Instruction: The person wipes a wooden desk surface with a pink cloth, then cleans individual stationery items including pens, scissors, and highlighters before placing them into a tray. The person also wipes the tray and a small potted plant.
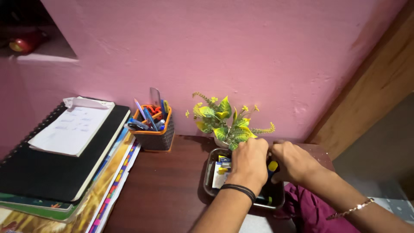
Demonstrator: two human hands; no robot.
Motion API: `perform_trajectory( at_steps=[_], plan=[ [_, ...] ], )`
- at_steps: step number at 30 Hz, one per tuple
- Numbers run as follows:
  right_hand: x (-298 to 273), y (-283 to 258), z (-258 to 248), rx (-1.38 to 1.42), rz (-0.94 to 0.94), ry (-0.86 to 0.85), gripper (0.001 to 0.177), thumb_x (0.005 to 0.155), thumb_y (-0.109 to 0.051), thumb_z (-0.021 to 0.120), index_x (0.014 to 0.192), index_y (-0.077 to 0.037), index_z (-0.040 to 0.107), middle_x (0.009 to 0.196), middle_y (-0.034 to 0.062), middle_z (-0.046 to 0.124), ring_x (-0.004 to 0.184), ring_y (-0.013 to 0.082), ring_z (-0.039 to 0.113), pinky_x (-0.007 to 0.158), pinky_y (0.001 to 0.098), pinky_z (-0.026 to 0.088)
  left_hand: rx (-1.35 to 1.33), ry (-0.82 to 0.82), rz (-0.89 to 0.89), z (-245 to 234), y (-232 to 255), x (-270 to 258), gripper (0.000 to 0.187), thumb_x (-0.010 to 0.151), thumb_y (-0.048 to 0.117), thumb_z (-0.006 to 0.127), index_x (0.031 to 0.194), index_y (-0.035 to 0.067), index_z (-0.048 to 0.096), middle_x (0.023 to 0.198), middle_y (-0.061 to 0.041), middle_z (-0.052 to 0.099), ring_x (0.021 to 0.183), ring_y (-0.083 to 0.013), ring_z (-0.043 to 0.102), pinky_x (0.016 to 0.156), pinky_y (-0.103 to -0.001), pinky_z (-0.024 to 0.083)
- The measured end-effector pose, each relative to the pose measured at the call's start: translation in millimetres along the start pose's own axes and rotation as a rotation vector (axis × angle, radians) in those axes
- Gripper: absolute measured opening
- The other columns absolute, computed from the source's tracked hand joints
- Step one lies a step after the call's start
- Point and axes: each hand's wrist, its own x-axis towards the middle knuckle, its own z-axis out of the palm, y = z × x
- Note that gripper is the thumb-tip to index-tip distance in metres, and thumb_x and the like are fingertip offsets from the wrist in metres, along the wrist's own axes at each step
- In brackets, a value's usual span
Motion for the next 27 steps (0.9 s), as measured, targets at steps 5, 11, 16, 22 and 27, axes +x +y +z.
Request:
perform_trajectory(
  at_steps=[5,11,16,22,27],
  plan=[
    [6.4,-28.6,-32.1,0.005,-0.018,-0.007,0.07,0.05,-0.026,0.102,0.111,-0.012,0.071,0.1,0.0102,0.074,0.099,0.0316,0.067,0.088,0.0419,0.053,-0.067,0.043,-0.128,-13.3,2.6,-2.9,0.026,0.073,-0.001,0.081,0.097,0.002,0.073,0.109,-0.024,0.069,0.108,-0.0412,0.068,0.088,-0.048,0.058],
    [7.6,-45.8,-59.8,0.412,0.211,-0.078,0.032,0.069,-0.022,0.089,0.096,-0.009,0.078,0.088,0.0079,0.085,0.084,0.017,0.082,0.079,0.032,0.063,-0.322,0.228,-0.236,-8.0,-18.3,0.3,0.008,0.085,0.003,0.073,0.092,0.006,0.077,0.105,-0.02,0.074,0.104,-0.0382,0.071,0.089,-0.048,0.057],
    [6.0,-61.9,-72.5,0.29,0.213,-0.012,0.036,0.072,-0.021,0.088,0.107,-0.019,0.079,0.092,0.0065,0.08,0.082,0.0178,0.081,0.077,0.033,0.062,0.029,0.45,0.023,10.0,-26.5,-0.5,0.027,0.052,0.006,0.087,0.078,0.004,0.078,0.102,-0.023,0.072,0.107,-0.0465,0.066,0.09,-0.048,0.056],
    [5.4,-65.9,-49.6,0.039,0.048,0.017,0.043,0.071,-0.012,0.079,0.113,-0.018,0.074,0.092,0.014,0.076,0.087,0.0347,0.072,0.076,0.0445,0.058,-0.127,0.103,-0.221,31.1,-13.5,-6.0,0.018,0.092,-0.005,0.06,0.101,0.002,0.074,0.109,-0.026,0.07,0.109,-0.0422,0.067,0.089,-0.051,0.057],
    [2.9,-49.9,-21.9,-0.111,-0.106,0.075,0.032,0.067,-0.016,0.079,0.098,-0.009,0.071,0.092,0.0146,0.071,0.099,0.0364,0.065,0.085,0.0482,0.052,-0.106,0.041,-0.24,37.4,-12.8,-6.4,0.02,0.091,-0.007,0.058,0.1,0.001,0.073,0.111,-0.026,0.069,0.11,-0.0425,0.067,0.087,-0.05,0.058]
  ],
)
